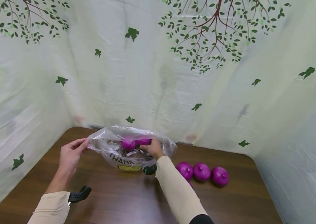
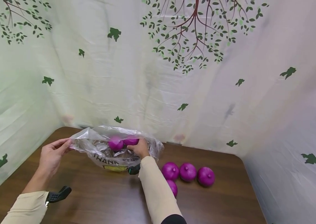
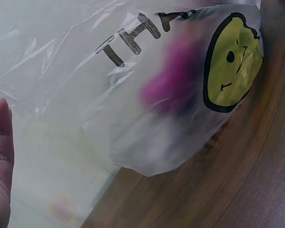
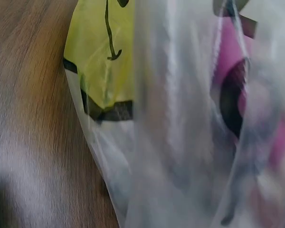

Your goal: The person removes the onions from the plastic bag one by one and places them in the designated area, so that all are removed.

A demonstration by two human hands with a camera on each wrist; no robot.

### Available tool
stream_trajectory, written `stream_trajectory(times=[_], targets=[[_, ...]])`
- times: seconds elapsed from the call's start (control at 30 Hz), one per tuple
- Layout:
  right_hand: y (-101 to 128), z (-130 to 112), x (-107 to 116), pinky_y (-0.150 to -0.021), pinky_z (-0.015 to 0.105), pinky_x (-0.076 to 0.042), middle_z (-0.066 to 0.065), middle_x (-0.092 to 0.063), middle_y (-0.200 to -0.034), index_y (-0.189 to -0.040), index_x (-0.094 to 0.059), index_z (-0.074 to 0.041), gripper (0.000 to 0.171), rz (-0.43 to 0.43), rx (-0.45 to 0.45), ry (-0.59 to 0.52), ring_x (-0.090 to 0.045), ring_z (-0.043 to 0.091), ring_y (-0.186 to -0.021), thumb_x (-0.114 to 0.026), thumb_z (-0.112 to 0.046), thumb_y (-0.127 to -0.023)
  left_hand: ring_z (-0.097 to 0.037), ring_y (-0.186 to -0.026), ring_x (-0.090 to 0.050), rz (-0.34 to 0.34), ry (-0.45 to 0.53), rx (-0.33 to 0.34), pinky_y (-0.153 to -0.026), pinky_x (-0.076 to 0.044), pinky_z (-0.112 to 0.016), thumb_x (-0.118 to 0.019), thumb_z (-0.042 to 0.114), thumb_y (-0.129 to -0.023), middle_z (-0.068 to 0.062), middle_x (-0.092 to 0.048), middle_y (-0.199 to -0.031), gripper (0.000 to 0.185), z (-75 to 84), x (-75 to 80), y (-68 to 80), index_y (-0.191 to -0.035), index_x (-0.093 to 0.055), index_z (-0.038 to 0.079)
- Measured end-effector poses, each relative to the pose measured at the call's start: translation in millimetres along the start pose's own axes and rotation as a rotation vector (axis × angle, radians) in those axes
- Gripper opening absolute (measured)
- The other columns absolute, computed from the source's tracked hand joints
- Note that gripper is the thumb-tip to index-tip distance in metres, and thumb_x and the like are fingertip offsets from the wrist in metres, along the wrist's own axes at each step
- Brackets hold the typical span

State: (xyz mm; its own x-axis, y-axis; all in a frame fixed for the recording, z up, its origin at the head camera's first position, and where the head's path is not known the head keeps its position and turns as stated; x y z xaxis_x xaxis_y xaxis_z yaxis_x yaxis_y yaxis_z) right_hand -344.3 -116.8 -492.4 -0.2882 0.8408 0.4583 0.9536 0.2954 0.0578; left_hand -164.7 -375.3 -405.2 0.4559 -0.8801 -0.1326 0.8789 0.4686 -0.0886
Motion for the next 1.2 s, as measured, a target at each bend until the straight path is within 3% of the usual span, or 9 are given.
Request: stream_trajectory(times=[0.3,0.47,0.67,0.87,1.2], targets=[[-5,1,-13,-0.093,0.037,-0.05,0.017,-0.064,-0.113,-0.127,-0.056,0.0,0.06,0.062,0.063,0.116,-0.06,0.028,-0.107,-0.083,-0.014,-0.075,-0.006,-0.071,-0.064,0.025,0.007,0.01,-0.07,-0.054,-0.015,-0.069,0.011,-0.089,0.009,-0.069,-0.08,0.01,-0.5,3.3,0.3,-0.088,-0.076,0.018],[-2,1,-14,-0.093,0.041,-0.05,0.019,-0.063,-0.116,-0.128,-0.056,0.001,0.061,0.075,0.075,0.107,-0.059,0.031,-0.11,-0.082,-0.011,-0.075,-0.006,-0.07,-0.064,0.029,0.0,-0.008,-0.068,-0.053,-0.015,-0.068,0.01,-0.09,0.009,-0.069,-0.08,0.011,0.6,3.5,0.1,-0.09,-0.076,0.017],[1,0,-14,-0.086,0.041,-0.052,0.016,-0.063,-0.112,-0.124,-0.059,-0.002,0.056,0.046,0.044,0.053,-0.06,0.03,-0.104,-0.083,-0.007,-0.073,-0.007,-0.07,-0.065,0.029,0.001,-0.005,-0.068,-0.053,-0.015,-0.068,0.011,-0.089,0.009,-0.07,-0.08,0.01,1.2,5.4,-0.1,-0.092,-0.076,0.015],[11,-8,-6,-0.083,0.038,-0.053,0.014,-0.064,-0.106,-0.115,-0.062,-0.001,0.052,-0.01,0.051,0.108,-0.061,0.027,-0.097,-0.085,-0.009,-0.068,-0.007,-0.069,-0.064,0.037,0.014,-0.007,-0.067,-0.053,-0.015,-0.069,0.01,-0.088,0.009,-0.069,-0.079,0.01,3.4,1.8,1.2,-0.088,-0.077,0.018],[28,-17,5,-0.089,0.041,-0.051,0.013,-0.059,-0.12,-0.125,-0.059,-0.007,0.063,-0.044,0.1,0.17,-0.057,0.029,-0.109,-0.086,-0.013,-0.069,-0.005,-0.07,-0.064,0.005,0.077,-0.001,-0.069,-0.053,-0.014,-0.071,0.012,-0.087,0.008,-0.069,-0.081,0.007,5.1,1.0,3.3,-0.088,-0.077,0.017]])
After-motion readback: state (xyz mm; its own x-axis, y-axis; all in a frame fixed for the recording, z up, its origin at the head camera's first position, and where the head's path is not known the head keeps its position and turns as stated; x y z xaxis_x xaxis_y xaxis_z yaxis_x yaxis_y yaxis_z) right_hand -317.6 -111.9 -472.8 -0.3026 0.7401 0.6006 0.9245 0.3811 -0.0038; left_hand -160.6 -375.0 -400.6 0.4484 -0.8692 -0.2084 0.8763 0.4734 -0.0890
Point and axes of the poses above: each hand's wrist, its own y-axis away from the middle knuckle, its own x-axis out of the back of the hand, z = x × y, the point moved 3 cm from there along -y, towards the middle knuckle
